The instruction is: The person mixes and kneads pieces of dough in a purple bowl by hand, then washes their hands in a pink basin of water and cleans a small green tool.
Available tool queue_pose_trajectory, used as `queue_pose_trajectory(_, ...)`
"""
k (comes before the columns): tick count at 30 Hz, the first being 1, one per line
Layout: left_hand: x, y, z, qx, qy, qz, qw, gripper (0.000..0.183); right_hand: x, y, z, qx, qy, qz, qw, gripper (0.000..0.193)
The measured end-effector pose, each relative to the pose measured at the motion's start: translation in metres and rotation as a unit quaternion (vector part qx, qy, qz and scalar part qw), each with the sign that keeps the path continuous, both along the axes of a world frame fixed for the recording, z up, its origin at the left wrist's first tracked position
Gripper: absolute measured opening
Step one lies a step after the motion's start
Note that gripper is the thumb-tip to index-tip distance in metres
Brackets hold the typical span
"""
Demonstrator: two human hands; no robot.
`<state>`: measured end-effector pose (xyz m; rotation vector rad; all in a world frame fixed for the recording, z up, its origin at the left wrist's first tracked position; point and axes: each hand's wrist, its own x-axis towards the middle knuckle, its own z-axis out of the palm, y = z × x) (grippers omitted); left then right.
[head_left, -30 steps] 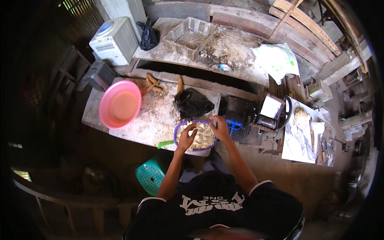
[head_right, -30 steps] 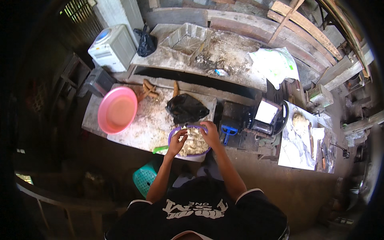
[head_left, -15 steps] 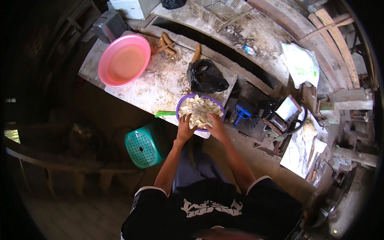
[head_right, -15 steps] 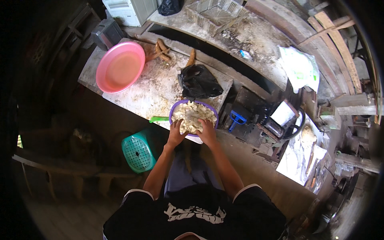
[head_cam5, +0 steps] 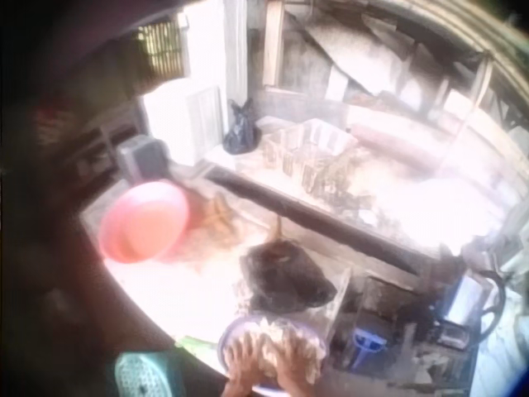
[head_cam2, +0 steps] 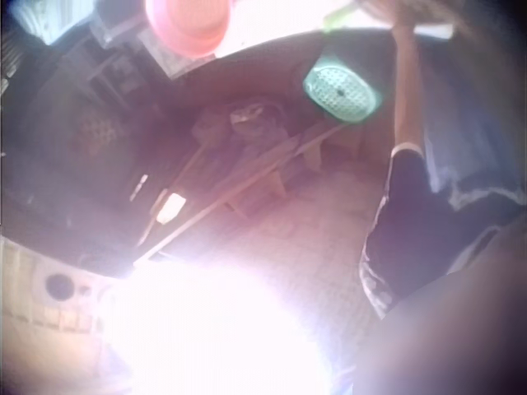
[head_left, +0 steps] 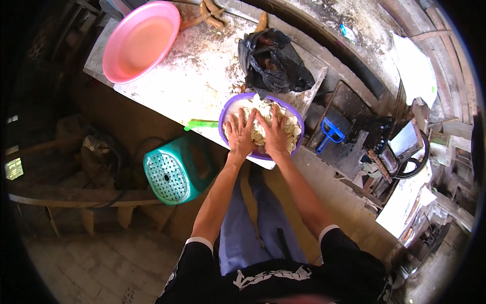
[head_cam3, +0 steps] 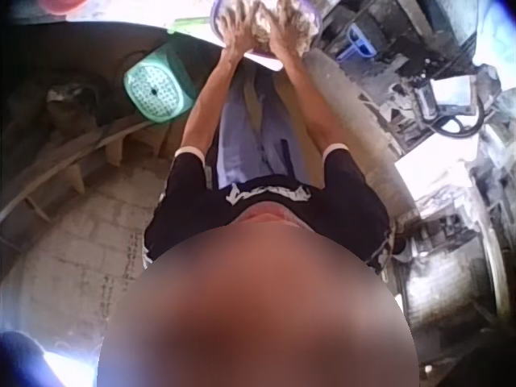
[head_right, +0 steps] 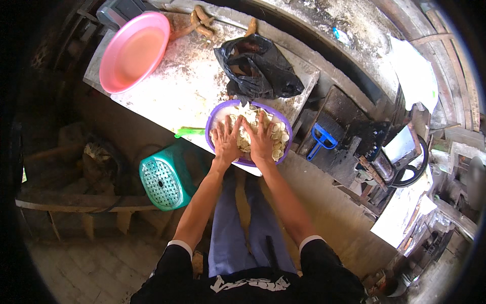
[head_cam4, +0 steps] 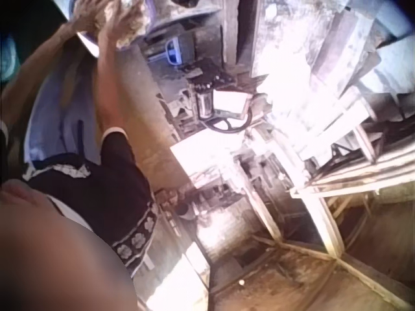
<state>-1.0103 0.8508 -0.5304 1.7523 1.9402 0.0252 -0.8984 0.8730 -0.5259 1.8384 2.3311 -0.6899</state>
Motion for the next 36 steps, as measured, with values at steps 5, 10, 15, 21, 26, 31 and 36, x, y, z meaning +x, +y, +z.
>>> queue_pose_trajectory(5,0.002,0.007,-0.027,-0.021,0.044,-0.018,0.999,0.106,-0.003,0.003,-0.031,0.043,-0.062,0.006,0.997,0.067)
queue_pose_trajectory(10,0.009,0.009,-0.026,-0.004,0.073,-0.021,0.997,0.097,0.001,0.004,-0.036,0.067,-0.093,0.011,0.993,0.070)
queue_pose_trajectory(15,0.011,-0.001,-0.014,0.039,0.104,-0.033,0.993,0.093,0.011,-0.009,-0.022,0.026,-0.076,0.017,0.997,0.053)
queue_pose_trajectory(21,0.005,-0.004,-0.024,0.069,0.046,-0.048,0.995,0.102,0.016,-0.014,-0.012,0.017,-0.037,0.029,0.999,0.053)
queue_pose_trajectory(26,0.007,0.003,-0.027,0.000,0.015,-0.046,0.999,0.094,0.015,-0.003,-0.009,-0.091,0.012,-0.011,0.996,0.053)
queue_pose_trajectory(31,0.005,0.003,-0.003,-0.003,0.024,-0.064,0.998,0.099,0.023,0.003,0.011,-0.118,0.023,-0.008,0.993,0.060)
queue_pose_trajectory(36,-0.005,-0.008,0.029,-0.009,-0.130,-0.068,0.989,0.103,0.039,-0.001,0.044,-0.115,0.014,0.031,0.993,0.093)
